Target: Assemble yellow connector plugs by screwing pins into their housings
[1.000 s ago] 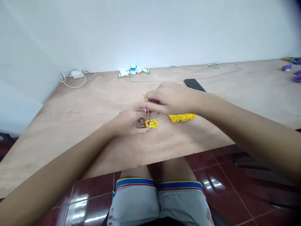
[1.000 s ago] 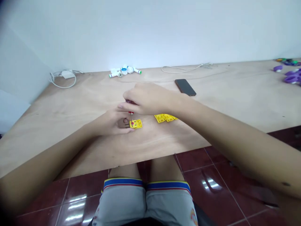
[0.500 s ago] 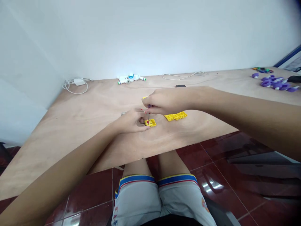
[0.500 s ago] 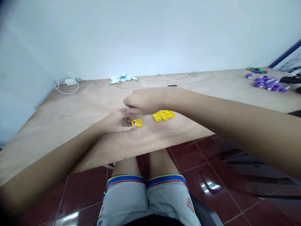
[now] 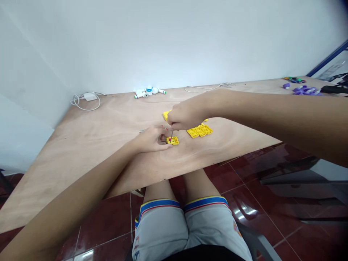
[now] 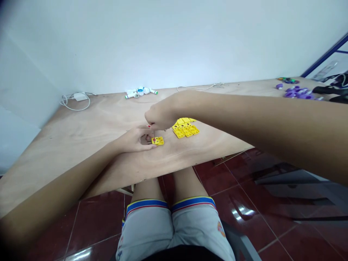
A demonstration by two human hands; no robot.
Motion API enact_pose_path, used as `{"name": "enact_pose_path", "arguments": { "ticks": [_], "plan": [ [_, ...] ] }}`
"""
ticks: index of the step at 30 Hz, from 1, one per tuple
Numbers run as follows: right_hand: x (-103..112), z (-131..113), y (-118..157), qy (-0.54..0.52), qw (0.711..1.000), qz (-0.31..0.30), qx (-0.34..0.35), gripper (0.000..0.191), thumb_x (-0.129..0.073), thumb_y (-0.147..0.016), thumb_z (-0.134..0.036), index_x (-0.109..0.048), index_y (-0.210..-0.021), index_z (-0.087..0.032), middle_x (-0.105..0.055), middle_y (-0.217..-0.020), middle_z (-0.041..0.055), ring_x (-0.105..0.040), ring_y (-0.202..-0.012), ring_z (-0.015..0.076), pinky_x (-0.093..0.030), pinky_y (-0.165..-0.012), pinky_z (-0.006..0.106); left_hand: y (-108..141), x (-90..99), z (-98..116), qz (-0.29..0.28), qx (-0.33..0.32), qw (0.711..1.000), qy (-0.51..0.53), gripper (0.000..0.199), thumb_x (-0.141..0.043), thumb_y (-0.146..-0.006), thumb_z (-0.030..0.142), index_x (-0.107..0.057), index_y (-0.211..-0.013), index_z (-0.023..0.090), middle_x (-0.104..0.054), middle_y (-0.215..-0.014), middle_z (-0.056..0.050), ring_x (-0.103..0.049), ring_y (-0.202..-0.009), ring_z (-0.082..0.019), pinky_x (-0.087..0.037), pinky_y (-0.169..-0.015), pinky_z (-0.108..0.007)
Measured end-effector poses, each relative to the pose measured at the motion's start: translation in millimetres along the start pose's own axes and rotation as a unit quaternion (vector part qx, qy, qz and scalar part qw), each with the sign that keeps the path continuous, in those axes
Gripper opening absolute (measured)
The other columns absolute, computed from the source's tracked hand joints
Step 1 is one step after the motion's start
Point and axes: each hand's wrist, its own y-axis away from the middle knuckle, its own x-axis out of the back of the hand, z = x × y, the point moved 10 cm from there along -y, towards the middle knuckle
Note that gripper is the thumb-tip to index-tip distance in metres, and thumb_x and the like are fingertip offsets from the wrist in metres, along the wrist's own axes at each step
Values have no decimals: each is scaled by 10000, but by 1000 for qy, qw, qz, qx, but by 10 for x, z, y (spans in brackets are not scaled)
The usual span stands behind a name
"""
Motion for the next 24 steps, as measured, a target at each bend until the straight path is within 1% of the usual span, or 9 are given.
{"name": "enact_pose_path", "arguments": {
  "ticks": [3,5,9,11,12,15,19,22,24],
  "plan": [
    [33,-61,25,-5,1000,2,25,248,-620,-1064,-225,-789,-891,-174,-681,-761,32,-587,-694,189,-453,-732,409,-1,-8,-5,-7,12,1000,0,345,-765,-927,518,-656,-853,200,-701,-845,-45,-646,-803,-208,-469,-729,-324],
    [50,-128,43,-20,999,12,31,203,-647,-1039,-215,-783,-893,-181,-688,-774,31,-608,-725,198,-473,-742,413,4,-19,-28,-15,33,999,4,360,-767,-923,541,-669,-866,199,-695,-828,-37,-629,-764,-196,-453,-707,-317],
    [54,-152,78,-20,999,33,-35,393,-613,-1080,-298,-689,-709,-190,-660,-697,66,-661,-727,240,-489,-714,453,11,-15,-18,-19,48,999,15,330,-776,-899,489,-636,-833,197,-652,-789,-18,-582,-715,-172,-420,-679,-309],
    [48,-149,94,-18,997,38,-60,407,-639,-1059,-252,-645,-657,-193,-676,-705,73,-686,-735,250,-493,-711,470,10,-13,5,-19,42,999,23,302,-772,-897,456,-632,-832,196,-639,-789,-12,-571,-715,-165,-417,-682,-309],
    [38,-162,94,-18,998,35,-57,389,-652,-1041,-208,-644,-653,-192,-696,-729,74,-699,-753,252,-498,-718,476,10,-12,8,-17,40,999,28,293,-773,-896,449,-636,-841,196,-633,-788,-8,-564,-713,-163,-414,-680,-308],
    [22,-178,75,-18,999,33,-31,303,-654,-1008,-120,-714,-720,-192,-764,-842,82,-740,-868,274,-517,-776,502,13,-23,-10,-18,41,998,46,276,-782,-893,440,-648,-874,199,-612,-778,6,-549,-711,-157,-410,-677,-305],
    [46,-86,41,-49,997,57,-32,141,-707,-990,-147,-808,-903,-191,-814,-1006,99,-743,-1035,318,-543,-879,531,23,-33,-60,-20,56,997,39,322,-801,-882,451,-611,-812,201,-606,-748,12,-534,-702,-152,-401,-674,-306],
    [41,-74,36,-68,996,51,-40,169,-682,-1031,-213,-821,-936,-201,-827,-1031,104,-743,-1033,304,-551,-877,505,25,-18,-66,-17,63,997,34,337,-812,-867,470,-622,-806,198,-625,-764,2,-551,-707,-159,-406,-676,-311],
    [17,-75,53,-51,996,26,-64,268,-640,-1068,-269,-797,-863,-197,-825,-969,106,-750,-960,290,-552,-833,488,23,-18,-54,-20,62,997,39,302,-807,-871,458,-662,-848,194,-642,-783,-4,-567,-718,-165,-417,-683,-314]
  ]
}}
